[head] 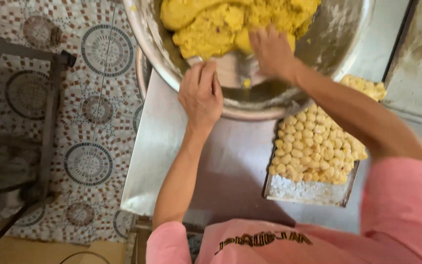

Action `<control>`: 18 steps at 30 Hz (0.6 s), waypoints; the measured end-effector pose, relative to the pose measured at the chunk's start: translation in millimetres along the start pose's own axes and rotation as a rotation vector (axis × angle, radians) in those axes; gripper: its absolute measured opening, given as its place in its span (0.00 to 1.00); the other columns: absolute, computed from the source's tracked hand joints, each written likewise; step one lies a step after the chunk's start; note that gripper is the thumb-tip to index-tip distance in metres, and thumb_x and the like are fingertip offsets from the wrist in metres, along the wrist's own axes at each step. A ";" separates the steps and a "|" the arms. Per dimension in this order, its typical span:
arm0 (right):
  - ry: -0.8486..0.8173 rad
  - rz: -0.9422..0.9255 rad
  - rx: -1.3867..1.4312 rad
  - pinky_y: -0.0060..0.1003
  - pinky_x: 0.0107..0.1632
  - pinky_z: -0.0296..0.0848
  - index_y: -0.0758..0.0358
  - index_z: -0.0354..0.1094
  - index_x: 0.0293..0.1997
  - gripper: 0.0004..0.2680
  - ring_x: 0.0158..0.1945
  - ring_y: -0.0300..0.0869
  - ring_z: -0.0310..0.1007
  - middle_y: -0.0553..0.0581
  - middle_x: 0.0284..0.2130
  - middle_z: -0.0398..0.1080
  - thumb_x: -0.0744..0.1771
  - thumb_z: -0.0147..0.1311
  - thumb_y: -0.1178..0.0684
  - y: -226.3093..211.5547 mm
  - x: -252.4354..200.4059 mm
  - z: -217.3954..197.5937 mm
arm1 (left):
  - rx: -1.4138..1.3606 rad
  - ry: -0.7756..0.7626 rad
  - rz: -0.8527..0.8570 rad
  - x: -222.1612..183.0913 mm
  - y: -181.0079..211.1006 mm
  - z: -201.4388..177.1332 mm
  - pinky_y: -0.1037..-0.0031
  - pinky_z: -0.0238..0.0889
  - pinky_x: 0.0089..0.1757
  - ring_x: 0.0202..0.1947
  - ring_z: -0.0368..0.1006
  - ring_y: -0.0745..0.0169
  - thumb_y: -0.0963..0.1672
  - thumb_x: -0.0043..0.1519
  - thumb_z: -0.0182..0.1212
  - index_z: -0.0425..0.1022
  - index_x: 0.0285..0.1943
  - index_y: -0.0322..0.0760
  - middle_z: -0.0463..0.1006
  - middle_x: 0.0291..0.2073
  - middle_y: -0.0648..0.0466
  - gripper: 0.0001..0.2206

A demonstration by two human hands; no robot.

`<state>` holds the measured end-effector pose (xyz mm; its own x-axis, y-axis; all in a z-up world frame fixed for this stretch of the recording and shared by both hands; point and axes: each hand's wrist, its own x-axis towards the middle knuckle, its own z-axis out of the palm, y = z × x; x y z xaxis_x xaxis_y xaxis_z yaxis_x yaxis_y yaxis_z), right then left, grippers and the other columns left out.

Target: The person is taking small portions of dough from a larger mass, shaping them into individual buns, and arranging them on metal baking sheets.

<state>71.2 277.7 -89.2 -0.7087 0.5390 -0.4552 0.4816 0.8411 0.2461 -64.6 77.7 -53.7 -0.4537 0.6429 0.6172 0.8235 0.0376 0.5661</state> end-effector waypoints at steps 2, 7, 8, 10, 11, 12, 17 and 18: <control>-0.159 -0.097 -0.026 0.51 0.57 0.70 0.63 0.46 0.75 0.41 0.60 0.56 0.61 0.63 0.63 0.60 0.60 0.64 0.29 -3.7 -19.4 -24.6 | -0.009 -0.002 -0.021 2.5 -0.7 -1.3 0.64 0.68 0.38 0.36 0.73 0.48 0.34 0.63 0.57 0.75 0.47 0.35 0.77 0.41 0.49 0.08; -0.254 0.174 0.471 0.56 0.45 0.74 0.49 0.33 0.79 0.45 0.50 0.57 0.65 0.70 0.55 0.58 0.60 0.66 0.28 -6.3 -2.3 -59.5 | 0.037 -0.063 -0.025 1.0 1.6 3.0 0.66 0.64 0.35 0.35 0.73 0.52 0.37 0.66 0.59 0.77 0.49 0.37 0.78 0.43 0.52 0.07; -0.257 0.172 0.476 0.56 0.45 0.74 0.49 0.33 0.79 0.45 0.50 0.57 0.65 0.70 0.55 0.58 0.60 0.66 0.28 -8.2 4.4 -42.8 | 0.039 -0.069 -0.025 1.7 -0.3 3.4 0.66 0.64 0.35 0.35 0.73 0.52 0.37 0.66 0.59 0.77 0.49 0.37 0.78 0.43 0.52 0.07; -0.187 0.056 0.057 0.49 0.44 0.76 0.62 0.40 0.79 0.40 0.50 0.56 0.69 0.67 0.60 0.61 0.66 0.49 0.21 -11.4 11.1 -6.8 | 0.049 -0.041 -0.016 0.4 0.6 4.1 0.68 0.63 0.34 0.34 0.73 0.54 0.38 0.68 0.56 0.76 0.48 0.38 0.78 0.42 0.52 0.05; -0.198 0.056 0.065 0.49 0.44 0.76 0.62 0.40 0.79 0.40 0.50 0.56 0.69 0.67 0.60 0.61 0.66 0.49 0.21 -6.7 12.5 -2.4 | 0.046 -0.054 -0.019 -0.6 0.8 4.5 0.68 0.63 0.34 0.34 0.73 0.54 0.38 0.68 0.56 0.76 0.48 0.38 0.78 0.42 0.52 0.05; -0.180 0.002 0.056 0.49 0.37 0.76 0.64 0.45 0.72 0.33 0.41 0.55 0.71 0.67 0.51 0.65 0.67 0.49 0.28 -0.2 14.0 0.3 | 0.037 -0.047 -0.027 0.0 1.1 5.6 0.67 0.63 0.34 0.34 0.73 0.54 0.38 0.68 0.56 0.77 0.48 0.38 0.78 0.43 0.53 0.06; -0.305 -0.060 0.280 0.62 0.47 0.76 0.59 0.51 0.75 0.29 0.55 0.66 0.73 0.71 0.57 0.71 0.68 0.46 0.33 33.4 -1.8 -58.0 | 0.027 -0.061 -0.002 -2.4 4.8 1.0 0.66 0.66 0.38 0.35 0.73 0.52 0.39 0.70 0.51 0.78 0.49 0.36 0.78 0.42 0.52 0.08; -0.340 -0.082 0.359 0.59 0.53 0.70 0.61 0.56 0.71 0.28 0.59 0.65 0.70 0.70 0.60 0.68 0.65 0.50 0.37 40.7 -6.5 -76.5 | 0.009 -0.035 0.012 -0.5 3.3 2.5 0.65 0.66 0.38 0.36 0.73 0.51 0.39 0.70 0.51 0.77 0.48 0.37 0.78 0.42 0.52 0.07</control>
<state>55.9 311.8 -10.7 -0.5722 0.3766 -0.7285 0.6210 0.7792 -0.0848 -60.8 79.3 -53.5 -0.4315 0.6698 0.6043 0.8321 0.0367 0.5534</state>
